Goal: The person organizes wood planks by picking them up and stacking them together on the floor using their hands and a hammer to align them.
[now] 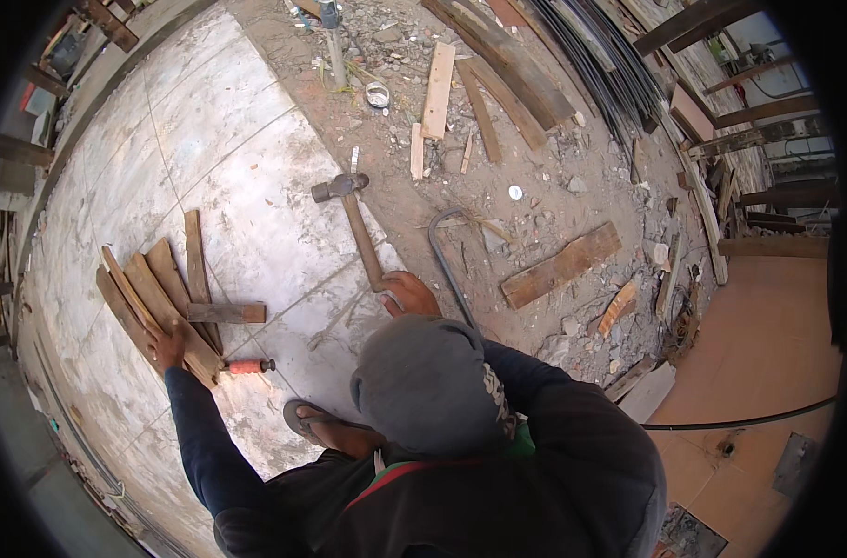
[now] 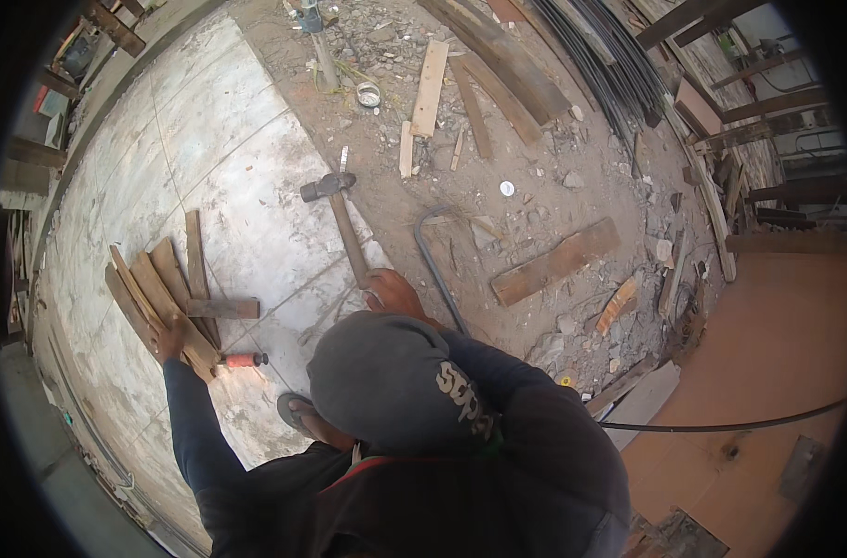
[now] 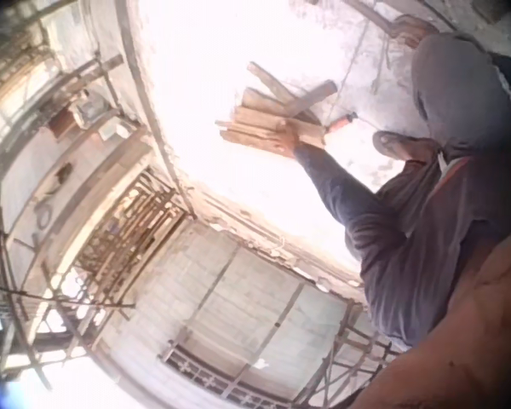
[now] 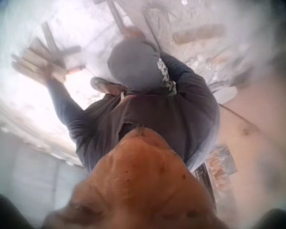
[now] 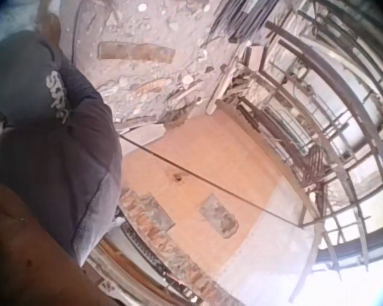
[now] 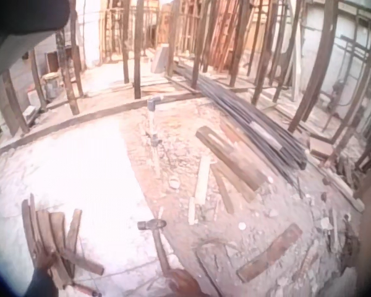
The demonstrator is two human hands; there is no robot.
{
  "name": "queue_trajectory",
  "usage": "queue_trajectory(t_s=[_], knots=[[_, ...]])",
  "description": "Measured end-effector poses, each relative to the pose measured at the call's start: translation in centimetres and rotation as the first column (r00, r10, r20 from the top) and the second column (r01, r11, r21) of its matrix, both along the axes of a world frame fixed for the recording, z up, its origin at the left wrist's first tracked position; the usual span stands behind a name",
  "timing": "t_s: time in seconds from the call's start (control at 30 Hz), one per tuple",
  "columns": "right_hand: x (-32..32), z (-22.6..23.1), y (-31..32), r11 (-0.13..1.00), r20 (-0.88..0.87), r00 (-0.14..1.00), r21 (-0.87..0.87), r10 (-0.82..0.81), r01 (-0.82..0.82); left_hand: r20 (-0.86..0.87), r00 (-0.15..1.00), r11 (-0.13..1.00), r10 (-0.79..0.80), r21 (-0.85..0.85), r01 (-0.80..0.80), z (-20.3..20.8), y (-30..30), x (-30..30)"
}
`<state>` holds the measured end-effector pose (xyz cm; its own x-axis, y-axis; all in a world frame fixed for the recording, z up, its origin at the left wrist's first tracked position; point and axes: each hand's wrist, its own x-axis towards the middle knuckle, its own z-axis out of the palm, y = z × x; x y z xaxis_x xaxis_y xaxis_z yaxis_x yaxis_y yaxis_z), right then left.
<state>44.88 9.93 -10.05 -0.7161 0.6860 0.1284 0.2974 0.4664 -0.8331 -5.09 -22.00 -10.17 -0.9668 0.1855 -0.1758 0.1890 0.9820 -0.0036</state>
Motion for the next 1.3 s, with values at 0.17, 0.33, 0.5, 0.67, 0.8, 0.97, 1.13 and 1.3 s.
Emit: queue_trajectory(t_s=[0.17,0.33,0.5,0.67,0.8,0.97,1.13,1.3], knots=[[1.9,-0.7,6.8,0.941,-0.021,0.96,0.191,-0.279,0.278,-0.028,0.997,0.992,-0.075,0.102,0.078,0.3,-0.8,-1.9],[5.8,-4.2,17.2,0.792,0.074,0.81,0.278,-0.582,0.543,-0.193,0.955,0.974,-0.224,-0.032,0.222,2.6,3.5,2.9],[6.5,-6.4,27.6,0.72,0.19,0.707,0.344,-0.682,0.602,-0.382,0.746,0.819,-0.546,-0.057,0.571,5.5,1.9,-1.1],[6.9,-7.2,34.2,0.745,0.399,0.63,0.376,-0.667,0.55,0.139,0.663,0.638,-0.736,-0.188,0.747,12.8,10.8,4.1],[4.9,-8.2,37.7,0.808,0.558,0.588,0.337,-0.585,0.483,0.189,0.39,0.385,-0.901,-0.065,0.921,16.8,14.7,11.0],[2.8,-8.7,36.5,0.886,0.572,0.688,0.17,-0.446,0.432,0.406,0.342,0.443,-0.848,0.185,0.877,16.3,12.8,16.4],[6.0,-5.4,30.9,0.831,0.21,0.849,-0.19,-0.485,0.522,0.61,0.476,0.696,-0.633,0.178,0.696,13.3,7.4,15.6],[10.7,-5.8,38.3,0.699,0.376,0.599,0.502,-0.707,0.51,0.509,0.531,0.668,-0.677,0.121,0.735,11.8,5.9,12.1]])
